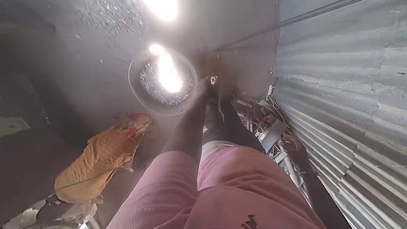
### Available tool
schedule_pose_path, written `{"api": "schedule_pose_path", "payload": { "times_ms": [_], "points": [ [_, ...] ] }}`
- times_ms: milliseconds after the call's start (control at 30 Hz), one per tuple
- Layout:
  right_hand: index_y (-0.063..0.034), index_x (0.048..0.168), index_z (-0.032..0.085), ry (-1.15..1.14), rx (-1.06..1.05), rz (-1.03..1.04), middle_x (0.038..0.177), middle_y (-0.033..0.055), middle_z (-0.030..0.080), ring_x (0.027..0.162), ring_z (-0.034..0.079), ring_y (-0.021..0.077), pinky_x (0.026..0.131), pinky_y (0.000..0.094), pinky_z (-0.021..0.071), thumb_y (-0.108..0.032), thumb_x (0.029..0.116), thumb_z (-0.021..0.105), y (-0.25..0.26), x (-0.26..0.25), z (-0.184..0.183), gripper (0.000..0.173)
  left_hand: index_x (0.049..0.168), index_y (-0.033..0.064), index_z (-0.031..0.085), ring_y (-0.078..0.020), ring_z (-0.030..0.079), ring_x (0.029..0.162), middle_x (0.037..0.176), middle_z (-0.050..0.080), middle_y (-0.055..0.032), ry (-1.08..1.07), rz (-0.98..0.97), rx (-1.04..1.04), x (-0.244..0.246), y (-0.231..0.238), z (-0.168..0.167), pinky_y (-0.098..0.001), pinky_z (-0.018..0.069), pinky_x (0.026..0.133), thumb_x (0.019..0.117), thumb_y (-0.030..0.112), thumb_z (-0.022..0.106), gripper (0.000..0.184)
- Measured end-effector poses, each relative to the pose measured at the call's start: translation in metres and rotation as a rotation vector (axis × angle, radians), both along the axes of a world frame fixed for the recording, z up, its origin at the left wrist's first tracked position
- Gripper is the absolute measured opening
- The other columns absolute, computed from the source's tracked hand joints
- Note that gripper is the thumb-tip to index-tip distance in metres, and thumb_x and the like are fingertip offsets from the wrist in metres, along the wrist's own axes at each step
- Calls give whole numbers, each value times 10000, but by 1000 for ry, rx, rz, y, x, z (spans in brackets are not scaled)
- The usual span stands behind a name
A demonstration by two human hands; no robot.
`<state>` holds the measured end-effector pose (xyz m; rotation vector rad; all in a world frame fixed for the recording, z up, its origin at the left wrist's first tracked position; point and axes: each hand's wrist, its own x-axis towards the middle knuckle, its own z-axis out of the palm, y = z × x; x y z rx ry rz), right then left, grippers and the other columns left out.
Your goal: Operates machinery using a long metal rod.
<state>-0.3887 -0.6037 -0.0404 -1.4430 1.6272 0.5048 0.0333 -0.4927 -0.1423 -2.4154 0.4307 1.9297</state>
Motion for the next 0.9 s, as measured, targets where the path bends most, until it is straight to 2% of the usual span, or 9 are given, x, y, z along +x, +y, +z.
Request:
{"api": "schedule_pose_path", "payload": {
  "times_ms": [167, 300, 367, 400, 467, 533, 667, 800, 900],
  "points": [
    [83, 1426, 502, 16, 4, 220, 1393, 280, 582, 1218, 641, 322, 1049, 413, 516, -43, 946, 691, -17, 18, -5, 531, 1441, -54, 505, -469, 485, 1389, 1452, 529, -311, 122, 48, -49, 16, 29, 40, -640, 361, 1131, 1071, 199, 532, 449],
    [50, 1417, 534, -64, -65, 312, 1346, 239, 626, 1210, 643, 272, 1055, 398, 509, -103, 960, 648, -44, 63, -1, 495, 1475, -25, 485, -430, 494, 1390, 1450, 550, -272, 107, 214, -22, 17, 66, 71, -591, 345, 1161, 1070, 150, 539, 444],
    [25, 1423, 535, -68, -73, 315, 1352, 230, 626, 1206, 649, 263, 1053, 397, 509, -88, 977, 645, -52, 91, 4, 473, 1516, 40, 454, -397, 488, 1405, 1484, 539, -222, 144, 196, -2, 16, 115, 35, -593, 358, 1156, 1093, 233, 498, 467],
    [7, 1424, 539, -62, -80, 323, 1349, 225, 628, 1200, 654, 263, 1052, 404, 512, -83, 978, 653, -57, 102, 6, 469, 1403, 37, 589, -422, 611, 1259, 1324, 658, -233, -32, 256, -132, -4, 153, -4, -644, 451, 1055, 1046, 275, 562, 429],
    [-24, 1422, 553, -53, -95, 370, 1351, 213, 631, 1199, 655, 271, 1047, 432, 509, -94, 981, 654, -66, 122, 8, 458, 1339, 60, 643, -427, 642, 1201, 1255, 689, -227, -64, 376, -186, -16, 197, -49, -684, 461, 1019, 1019, 317, 602, 413],
    [-29, 1427, 545, -56, -108, 419, 1372, 217, 616, 1202, 654, 288, 1042, 458, 512, -99, 985, 657, -77, 138, 9, 461, 1360, 72, 632, -411, 624, 1240, 1294, 674, -220, -20, 490, -132, -21, 215, -46, -659, 439, 1062, 1024, 312, 615, 414],
    [-20, 1447, 518, -104, -178, 426, 1415, 223, 584, 1232, 632, 318, 1044, 488, 505, -109, 997, 662, -103, 162, 21, 481, 1393, 69, 602, -397, 649, 1208, 1287, 683, -212, -22, 581, -111, -36, 239, -38, -627, 462, 1057, 1034, 315, 611, 435],
    [-23, 1505, 432, -256, -301, 196, 1425, 191, 575, 1215, 626, 270, 1006, 432, 527, -123, 1013, 636, -144, 178, 40, 542, 1390, 56, 606, -402, 649, 1203, 1290, 676, -226, -60, 657, -144, -45, 252, -38, -620, 457, 1065, 1043, 307, 602, 429],
    [-40, 1534, 368, -379, -395, -2, 1473, 143, 527, 1263, 583, 193, 1027, 368, 516, -176, 1044, 581, -180, 204, 75, 552, 1358, 45, 623, -405, 663, 1174, 1262, 680, -240, -130, 727, -177, -51, 255, -33, -621, 469, 1050, 1043, 307, 605, 411]
  ]
}}
